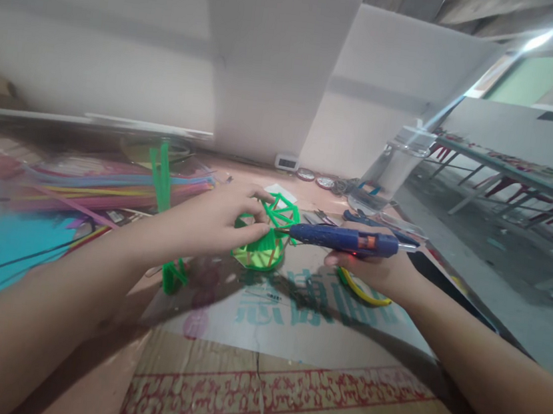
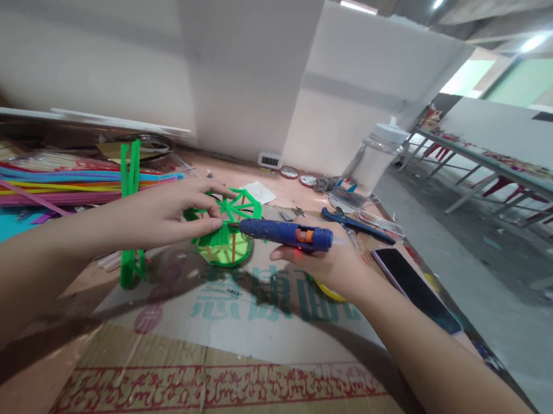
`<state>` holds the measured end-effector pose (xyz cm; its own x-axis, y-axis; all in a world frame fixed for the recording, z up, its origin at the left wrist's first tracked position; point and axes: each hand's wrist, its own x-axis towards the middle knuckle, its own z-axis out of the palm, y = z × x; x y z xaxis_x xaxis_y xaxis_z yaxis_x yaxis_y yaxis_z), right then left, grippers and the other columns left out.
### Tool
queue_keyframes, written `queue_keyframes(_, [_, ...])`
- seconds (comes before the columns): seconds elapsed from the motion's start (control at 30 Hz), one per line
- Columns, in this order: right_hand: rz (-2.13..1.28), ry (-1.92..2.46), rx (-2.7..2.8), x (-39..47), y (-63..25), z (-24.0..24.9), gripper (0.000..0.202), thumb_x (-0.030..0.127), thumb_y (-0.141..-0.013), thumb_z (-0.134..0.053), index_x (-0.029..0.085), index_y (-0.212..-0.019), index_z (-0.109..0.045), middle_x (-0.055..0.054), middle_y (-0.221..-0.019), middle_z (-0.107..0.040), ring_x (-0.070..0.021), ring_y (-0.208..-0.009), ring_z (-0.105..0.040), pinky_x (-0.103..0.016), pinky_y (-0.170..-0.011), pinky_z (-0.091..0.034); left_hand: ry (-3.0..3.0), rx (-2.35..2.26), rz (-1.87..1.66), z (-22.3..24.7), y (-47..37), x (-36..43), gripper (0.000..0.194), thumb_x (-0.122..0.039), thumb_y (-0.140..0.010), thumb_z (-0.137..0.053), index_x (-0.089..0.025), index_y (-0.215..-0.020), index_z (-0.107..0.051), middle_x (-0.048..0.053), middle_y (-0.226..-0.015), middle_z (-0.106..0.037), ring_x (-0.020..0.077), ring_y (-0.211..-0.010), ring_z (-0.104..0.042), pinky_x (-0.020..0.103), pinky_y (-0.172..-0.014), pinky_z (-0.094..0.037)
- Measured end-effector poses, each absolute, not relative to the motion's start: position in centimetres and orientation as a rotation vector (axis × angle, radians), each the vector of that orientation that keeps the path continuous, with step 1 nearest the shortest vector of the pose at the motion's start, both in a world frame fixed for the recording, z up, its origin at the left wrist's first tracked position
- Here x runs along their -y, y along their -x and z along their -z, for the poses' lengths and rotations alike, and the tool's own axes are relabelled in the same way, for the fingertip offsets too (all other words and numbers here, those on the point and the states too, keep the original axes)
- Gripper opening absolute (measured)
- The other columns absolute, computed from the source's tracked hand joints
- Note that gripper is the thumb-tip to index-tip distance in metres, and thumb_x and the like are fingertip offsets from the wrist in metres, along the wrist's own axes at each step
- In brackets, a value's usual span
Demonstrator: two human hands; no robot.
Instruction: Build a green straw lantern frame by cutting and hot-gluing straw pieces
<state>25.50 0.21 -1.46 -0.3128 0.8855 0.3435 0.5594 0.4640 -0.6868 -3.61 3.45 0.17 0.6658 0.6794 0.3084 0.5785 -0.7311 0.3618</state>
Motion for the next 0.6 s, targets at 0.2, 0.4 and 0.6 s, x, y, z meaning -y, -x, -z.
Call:
queue_keyframes(0.2, [-0.579, 1.239, 2.073, -0.3, -26.0, 1.6, 0.042, 0.062, -0.073, -0.085, 0.022, -0.074, -0.071, -0.001, -0.067, -0.069, -0.018, -0.06, -0.06, -0.031, -0.056, -0.049, -2.652, -1.031, -0.628, -0.2, 3.7, -3.4, 0.038, -0.049, -0.099, -0.05, -0.022, -0.081, -0.071, 0.009, -0.142, -0.063, 0.0305, -0.132, -0.057, 0.048, -0.11, -0.044])
queue_keyframes(0.4, [-0.584, 1.133, 2.167, -0.5, -26.6, 1.7, 0.03, 0.051, -0.08, -0.083, 0.022, -0.078, -0.074, -0.002, -0.072, -0.072, -0.0171, -0.064, -0.062, -0.028, -0.055, -0.048, -2.641, -1.044, -0.626, -0.3, 3.7, -3.5, 0.04, -0.05, -0.098, -0.05, -0.022, -0.077, -0.07, 0.008, -0.141, -0.064, 0.0301, -0.131, -0.057, 0.047, -0.11, -0.044])
queue_keyframes(0.6, [-0.627, 1.103, 2.181, -0.5, -26.7, 1.5, 0.029, 0.047, -0.08, -0.083, 0.021, -0.078, -0.072, 0.0, -0.069, -0.069, -0.0147, -0.06, -0.059, -0.026, -0.053, -0.045, -2.633, -1.065, -0.608, -0.4, 3.6, -3.3, 0.04, -0.049, -0.098, -0.049, -0.022, -0.08, -0.072, 0.008, -0.142, -0.063, 0.0314, -0.133, -0.057, 0.046, -0.112, -0.044])
